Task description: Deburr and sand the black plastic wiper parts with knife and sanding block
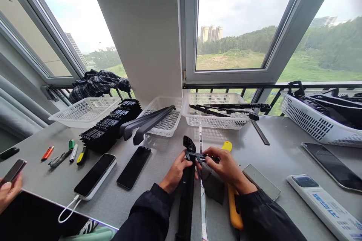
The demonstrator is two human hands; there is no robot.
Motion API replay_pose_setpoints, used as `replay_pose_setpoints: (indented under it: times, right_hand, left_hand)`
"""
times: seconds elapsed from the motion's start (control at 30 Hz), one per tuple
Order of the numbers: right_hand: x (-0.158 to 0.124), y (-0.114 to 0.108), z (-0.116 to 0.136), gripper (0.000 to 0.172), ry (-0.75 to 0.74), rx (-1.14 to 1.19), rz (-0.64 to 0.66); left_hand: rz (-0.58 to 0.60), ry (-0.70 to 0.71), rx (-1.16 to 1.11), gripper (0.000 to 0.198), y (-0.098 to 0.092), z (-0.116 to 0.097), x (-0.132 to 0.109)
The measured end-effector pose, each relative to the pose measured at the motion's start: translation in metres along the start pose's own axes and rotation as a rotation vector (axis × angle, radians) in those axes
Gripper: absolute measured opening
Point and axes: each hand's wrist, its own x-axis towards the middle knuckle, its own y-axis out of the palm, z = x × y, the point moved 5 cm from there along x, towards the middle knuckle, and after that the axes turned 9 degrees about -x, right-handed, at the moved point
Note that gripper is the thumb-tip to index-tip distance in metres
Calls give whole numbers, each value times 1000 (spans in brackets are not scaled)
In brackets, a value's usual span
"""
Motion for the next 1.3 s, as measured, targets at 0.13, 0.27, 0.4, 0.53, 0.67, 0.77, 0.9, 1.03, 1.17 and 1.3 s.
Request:
replay_pose_setpoints:
  times: [0.13,0.27,0.4,0.53,0.67,0.77,0.9,1.03,1.17,1.3]
  right_hand:
    - [0,1,-12,22,62,-29,-120]
    - [-2,-5,-28,31,144,-63,-249]
    - [-4,-9,-34,37,164,-117,-311]
    - [-5,-10,-28,32,127,-169,-318]
    - [-4,-8,-24,24,91,-114,-293]
    - [-5,-5,-18,22,48,-92,-296]
    - [-6,0,-5,22,-66,-143,-285]
    - [-6,0,6,22,-147,-192,-278]
    - [-5,-4,10,24,-184,-203,-269]
    - [-5,-6,10,24,-187,-208,-267]
  left_hand:
    - [21,-5,6,45,1,0,-1]
    - [70,-29,11,47,2,2,-2]
    - [55,-35,-2,43,-1,6,0]
    - [43,-25,-15,45,-3,8,3]
    - [41,-7,-29,52,-8,9,6]
    - [13,24,-31,60,-11,9,9]
    - [-31,48,-22,65,-11,6,6]
    - [-62,22,11,65,-5,0,-2]
    - [-70,14,38,70,-1,-5,-4]
    - [-49,5,35,75,-1,-4,-2]
